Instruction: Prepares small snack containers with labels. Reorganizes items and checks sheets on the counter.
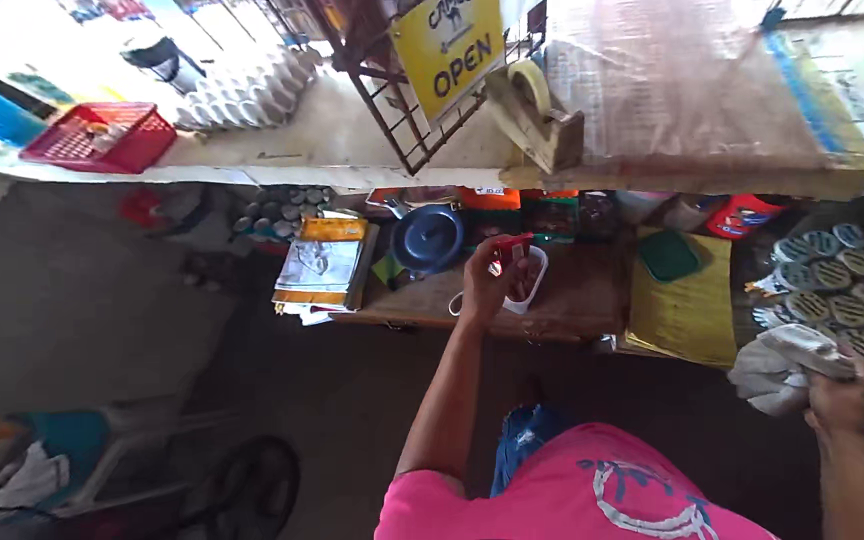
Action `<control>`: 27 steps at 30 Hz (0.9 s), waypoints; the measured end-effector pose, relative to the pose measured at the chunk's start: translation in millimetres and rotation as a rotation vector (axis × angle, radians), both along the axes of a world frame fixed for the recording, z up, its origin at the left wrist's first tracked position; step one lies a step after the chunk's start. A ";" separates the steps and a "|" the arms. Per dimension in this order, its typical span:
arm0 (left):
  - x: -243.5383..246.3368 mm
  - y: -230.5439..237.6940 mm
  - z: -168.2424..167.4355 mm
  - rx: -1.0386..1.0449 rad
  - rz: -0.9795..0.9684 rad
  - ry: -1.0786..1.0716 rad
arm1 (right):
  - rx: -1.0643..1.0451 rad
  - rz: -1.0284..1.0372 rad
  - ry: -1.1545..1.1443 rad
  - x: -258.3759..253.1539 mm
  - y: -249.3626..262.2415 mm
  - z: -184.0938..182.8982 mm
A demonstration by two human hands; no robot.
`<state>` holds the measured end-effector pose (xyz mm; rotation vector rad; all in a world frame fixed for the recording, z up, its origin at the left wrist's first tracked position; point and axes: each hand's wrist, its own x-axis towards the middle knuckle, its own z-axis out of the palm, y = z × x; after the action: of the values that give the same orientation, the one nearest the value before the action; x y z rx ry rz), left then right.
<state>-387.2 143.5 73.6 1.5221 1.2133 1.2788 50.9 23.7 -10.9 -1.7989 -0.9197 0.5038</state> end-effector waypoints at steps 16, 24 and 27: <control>-55.0 39.1 -36.2 -0.125 0.139 0.108 | -0.142 0.130 -0.337 -37.1 26.9 -15.0; -52.0 40.5 -23.2 0.028 0.018 0.401 | -0.197 0.141 -0.337 -45.6 35.6 -17.4; -33.6 36.8 -30.8 -0.045 -0.007 0.546 | -0.213 0.144 -0.328 -47.4 35.0 -18.4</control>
<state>-420.8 180.4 42.8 1.9082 1.5556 0.8416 3.5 58.7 -29.3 -2.0568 -1.2673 0.4154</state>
